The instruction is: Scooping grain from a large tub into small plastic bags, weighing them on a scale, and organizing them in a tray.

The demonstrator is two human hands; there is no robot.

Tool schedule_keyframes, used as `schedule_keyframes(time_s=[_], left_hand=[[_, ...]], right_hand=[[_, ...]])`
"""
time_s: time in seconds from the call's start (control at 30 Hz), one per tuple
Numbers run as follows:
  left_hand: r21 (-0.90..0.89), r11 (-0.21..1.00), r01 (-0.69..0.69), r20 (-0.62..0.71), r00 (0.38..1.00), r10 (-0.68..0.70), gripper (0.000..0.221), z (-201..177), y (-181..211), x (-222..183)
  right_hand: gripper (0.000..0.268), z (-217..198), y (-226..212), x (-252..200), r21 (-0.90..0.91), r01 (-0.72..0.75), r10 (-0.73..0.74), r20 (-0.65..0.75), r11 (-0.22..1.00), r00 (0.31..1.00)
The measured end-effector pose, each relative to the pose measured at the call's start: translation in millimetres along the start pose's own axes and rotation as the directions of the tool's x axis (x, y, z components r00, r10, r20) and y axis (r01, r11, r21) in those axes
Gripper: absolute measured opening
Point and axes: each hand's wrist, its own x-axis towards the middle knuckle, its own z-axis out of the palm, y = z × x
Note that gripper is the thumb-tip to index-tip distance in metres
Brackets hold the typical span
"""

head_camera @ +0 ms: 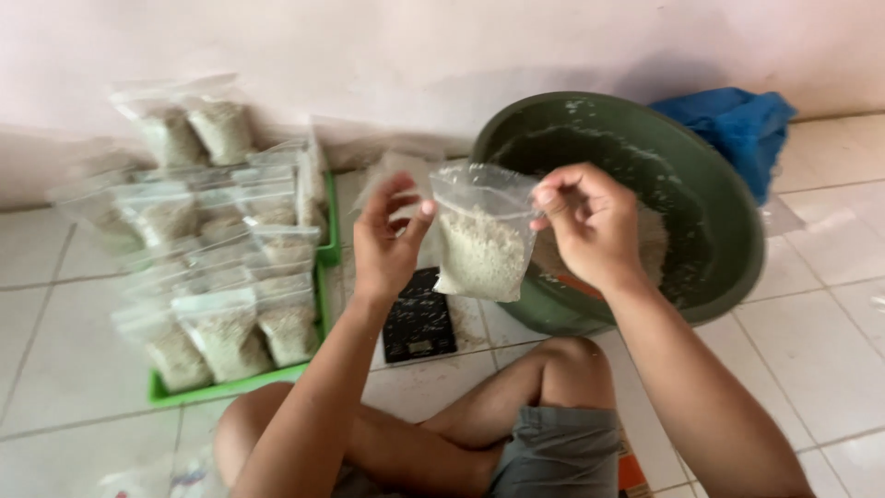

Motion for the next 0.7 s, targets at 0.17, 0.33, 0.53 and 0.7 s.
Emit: schedule_keyframes(time_s=[0.17,0.33,0.53,0.7], left_hand=[[0.15,0.988,-0.028,0.036,0.999,0.022,0.008,-36,-6,-32],[0.256,0.967,0.005,-0.031,1.0,0.003,0.014,-56,-29,-57],[0.434,0.896,-0.093,0.106,0.993,0.052,0.007,-77,-48,-68],[0.515,0.857,0.011,0.02,0.999,-0.025,0.005,-83,-101,-78]], right_hand=[[0.003,42,14,-33,-0.03,0.064,-0.063,0.031,0.998,0.998],[0.007,69,63,-77,-0.012,-0.018,0.019,0.087,1.0,0.996],[0.007,76,78,-91,0.04,-0.16,0.157,0.053,0.986,0.986],[0.005,97,104,-85,-0.29,0.142,-0.12,0.09,0.946,0.989]])
